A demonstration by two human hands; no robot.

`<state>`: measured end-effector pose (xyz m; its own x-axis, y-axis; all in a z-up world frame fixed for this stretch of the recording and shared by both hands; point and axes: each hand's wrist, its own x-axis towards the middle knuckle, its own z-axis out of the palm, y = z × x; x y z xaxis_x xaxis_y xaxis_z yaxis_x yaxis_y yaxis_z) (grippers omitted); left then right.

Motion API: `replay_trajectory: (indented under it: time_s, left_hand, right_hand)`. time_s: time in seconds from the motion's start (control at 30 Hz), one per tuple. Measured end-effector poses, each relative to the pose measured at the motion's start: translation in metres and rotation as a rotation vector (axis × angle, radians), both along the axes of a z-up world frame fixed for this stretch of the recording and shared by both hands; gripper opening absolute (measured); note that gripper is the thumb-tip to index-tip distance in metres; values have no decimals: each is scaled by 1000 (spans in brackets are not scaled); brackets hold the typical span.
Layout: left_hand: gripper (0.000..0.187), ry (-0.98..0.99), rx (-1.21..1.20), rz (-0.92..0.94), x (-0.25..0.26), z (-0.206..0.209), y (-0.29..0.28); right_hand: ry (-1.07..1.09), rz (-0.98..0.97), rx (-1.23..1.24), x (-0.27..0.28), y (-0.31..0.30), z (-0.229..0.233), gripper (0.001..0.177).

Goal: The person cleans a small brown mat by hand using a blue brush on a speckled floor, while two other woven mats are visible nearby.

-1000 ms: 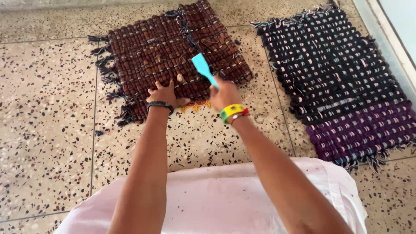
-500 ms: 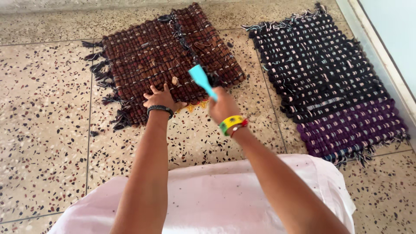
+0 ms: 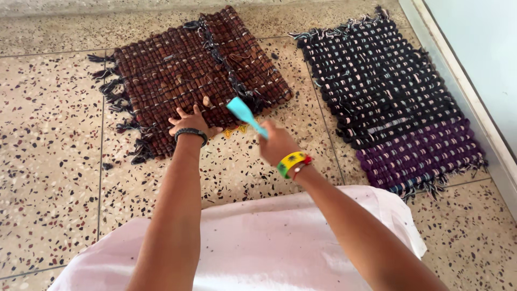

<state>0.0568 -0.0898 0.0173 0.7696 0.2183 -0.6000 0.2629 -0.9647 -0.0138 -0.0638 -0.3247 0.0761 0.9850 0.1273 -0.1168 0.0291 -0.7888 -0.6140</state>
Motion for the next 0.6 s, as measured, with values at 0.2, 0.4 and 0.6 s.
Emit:
replay_trajectory:
  time_s: [0.2, 0.4, 0.6]
  left_hand:
    - [125, 22, -31, 14, -8, 10, 10]
    - [125, 134, -17, 45, -11, 18, 13]
    - [131, 177, -28, 98, -27, 14, 19]
  right_hand:
    - [-11, 64, 70, 5, -4, 9, 27]
    - [-135, -147, 113, 37, -5, 11, 34]
    - [-112, -74, -180, 65, 40, -3, 47]
